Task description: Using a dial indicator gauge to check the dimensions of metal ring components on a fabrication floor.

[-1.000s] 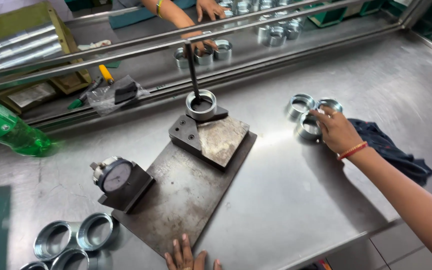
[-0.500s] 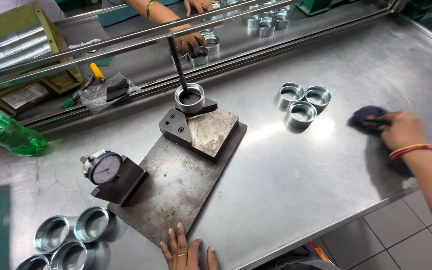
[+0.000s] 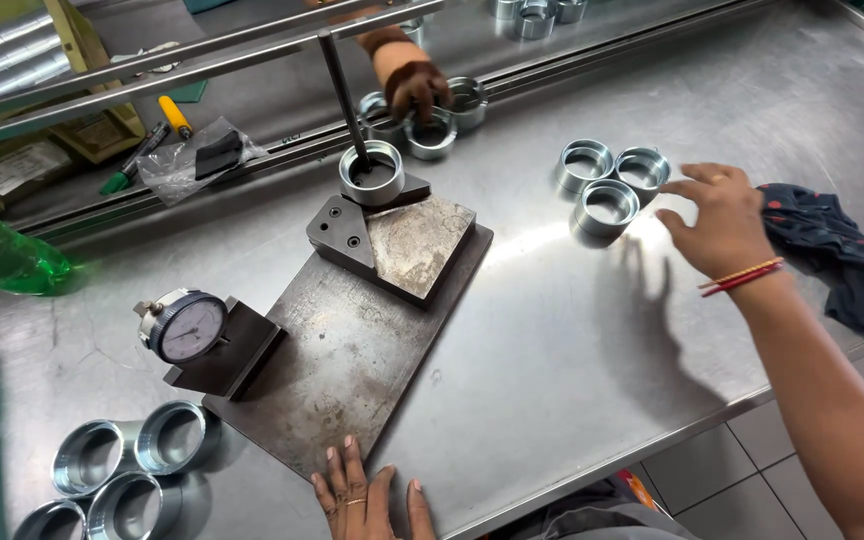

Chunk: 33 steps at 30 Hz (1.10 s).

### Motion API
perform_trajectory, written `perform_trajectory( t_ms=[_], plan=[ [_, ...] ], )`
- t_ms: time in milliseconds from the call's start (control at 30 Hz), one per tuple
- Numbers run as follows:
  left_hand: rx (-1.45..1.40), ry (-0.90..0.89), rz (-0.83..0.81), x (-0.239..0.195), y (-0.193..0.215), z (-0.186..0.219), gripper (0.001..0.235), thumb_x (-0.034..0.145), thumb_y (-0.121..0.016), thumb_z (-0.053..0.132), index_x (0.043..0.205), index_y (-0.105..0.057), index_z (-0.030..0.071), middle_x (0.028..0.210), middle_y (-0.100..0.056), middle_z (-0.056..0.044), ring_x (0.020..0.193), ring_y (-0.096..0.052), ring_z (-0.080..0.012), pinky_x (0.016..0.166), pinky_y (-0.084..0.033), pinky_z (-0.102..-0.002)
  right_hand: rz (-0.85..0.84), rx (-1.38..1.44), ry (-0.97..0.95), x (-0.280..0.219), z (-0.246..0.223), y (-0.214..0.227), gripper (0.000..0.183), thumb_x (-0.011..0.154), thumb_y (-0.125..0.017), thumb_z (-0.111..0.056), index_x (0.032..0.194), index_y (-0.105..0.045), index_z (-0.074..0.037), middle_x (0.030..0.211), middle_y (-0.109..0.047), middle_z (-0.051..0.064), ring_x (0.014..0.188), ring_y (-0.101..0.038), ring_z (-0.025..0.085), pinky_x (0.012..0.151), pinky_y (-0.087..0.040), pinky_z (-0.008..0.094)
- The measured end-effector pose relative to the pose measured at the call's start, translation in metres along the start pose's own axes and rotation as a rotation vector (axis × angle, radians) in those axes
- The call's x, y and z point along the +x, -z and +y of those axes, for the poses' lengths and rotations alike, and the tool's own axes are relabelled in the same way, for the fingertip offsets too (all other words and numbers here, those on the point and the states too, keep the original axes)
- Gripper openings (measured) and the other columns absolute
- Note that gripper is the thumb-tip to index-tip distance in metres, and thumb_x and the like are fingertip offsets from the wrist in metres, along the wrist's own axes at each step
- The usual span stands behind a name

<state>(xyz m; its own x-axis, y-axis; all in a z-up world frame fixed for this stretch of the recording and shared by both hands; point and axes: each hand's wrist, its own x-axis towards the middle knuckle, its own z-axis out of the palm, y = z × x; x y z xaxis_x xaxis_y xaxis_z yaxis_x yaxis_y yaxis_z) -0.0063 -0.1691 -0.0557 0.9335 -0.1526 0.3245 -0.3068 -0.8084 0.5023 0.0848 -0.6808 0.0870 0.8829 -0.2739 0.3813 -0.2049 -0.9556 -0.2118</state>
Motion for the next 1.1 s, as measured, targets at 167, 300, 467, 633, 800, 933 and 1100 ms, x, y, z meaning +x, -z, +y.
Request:
perform_trajectory(
  t_ms=[167,300,467,633,800,933,1100],
  plan=[
    [-0.024,0.011,0.032,0.006,0.009,0.011,0.031,0.071,-0.076,0.021,0.088,-0.074,-0.005,0.142,-0.047,-0.036,0.143,-0.033,-0.0524,0.119,-0.01,-0.07,-0.006,0.215,0.221,0.031,-0.059,-0.025,0.031,0.086,-0.078,-0.012,0.117,-0.076,-0.01,0.137,-0.067,0.011,0.137,-0.053,0.035,0.116,-0.043,0.046],
    [-0.024,0.009,0.011,0.009,0.017,0.016,0.031,0.071,-0.076,0.02,0.088,-0.074,-0.006,0.139,-0.049,-0.039,0.141,-0.034,-0.0543,0.118,-0.012,-0.071,-0.181,0.167,0.249,0.065,-0.102,-0.064,0.046,0.089,-0.079,-0.023,0.133,-0.066,-0.015,0.146,-0.055,0.018,0.14,-0.044,0.04,0.116,-0.037,0.055],
    [-0.01,0.025,-0.014,0.012,0.024,0.022,0.033,0.069,-0.077,0.019,0.09,-0.075,-0.006,0.138,-0.049,-0.04,0.14,-0.035,-0.0544,0.117,-0.014,-0.071,-0.32,0.068,0.164,0.118,-0.124,-0.123,0.06,0.096,-0.053,-0.06,0.152,-0.043,-0.042,0.164,-0.021,0.025,0.15,-0.015,0.049,0.11,-0.017,0.074],
    [0.006,0.048,-0.016,0.014,0.024,0.025,0.033,0.069,-0.077,0.019,0.09,-0.075,-0.006,0.137,-0.05,-0.039,0.14,-0.036,-0.0534,0.117,-0.016,-0.07,-0.414,-0.032,0.185,0.16,-0.13,-0.152,0.072,0.091,-0.033,-0.08,0.156,-0.025,-0.051,0.169,-0.008,0.023,0.15,-0.002,0.049,0.107,-0.001,0.083],
    [0.006,0.012,-0.01,0.014,0.033,0.032,0.032,0.072,-0.075,0.02,0.091,-0.074,-0.007,0.14,-0.05,-0.038,0.14,-0.037,-0.0525,0.118,-0.018,-0.068,-0.508,0.057,0.183,0.163,-0.131,-0.15,0.075,0.084,-0.048,-0.082,0.149,-0.04,-0.046,0.162,-0.034,0.012,0.154,-0.005,0.046,0.111,0.0,0.082],
    [0.008,0.004,0.001,0.018,0.04,0.039,0.031,0.074,-0.074,0.019,0.093,-0.074,-0.006,0.142,-0.049,-0.037,0.141,-0.038,-0.0519,0.118,-0.02,-0.068,-0.485,0.011,0.215,0.155,-0.107,-0.158,0.063,0.089,-0.047,-0.08,0.132,-0.06,-0.035,0.159,-0.041,0.014,0.155,-0.01,0.046,0.112,-0.003,0.083],
    [-0.006,-0.019,0.001,0.021,0.054,0.05,0.031,0.077,-0.072,0.017,0.098,-0.072,-0.006,0.144,-0.047,-0.036,0.142,-0.037,-0.0524,0.118,-0.022,-0.067,-0.407,0.081,0.371,0.139,-0.074,-0.149,0.051,0.093,-0.058,-0.069,0.113,-0.072,-0.025,0.154,-0.048,0.015,0.154,-0.016,0.047,0.114,-0.008,0.081]
  ],
)
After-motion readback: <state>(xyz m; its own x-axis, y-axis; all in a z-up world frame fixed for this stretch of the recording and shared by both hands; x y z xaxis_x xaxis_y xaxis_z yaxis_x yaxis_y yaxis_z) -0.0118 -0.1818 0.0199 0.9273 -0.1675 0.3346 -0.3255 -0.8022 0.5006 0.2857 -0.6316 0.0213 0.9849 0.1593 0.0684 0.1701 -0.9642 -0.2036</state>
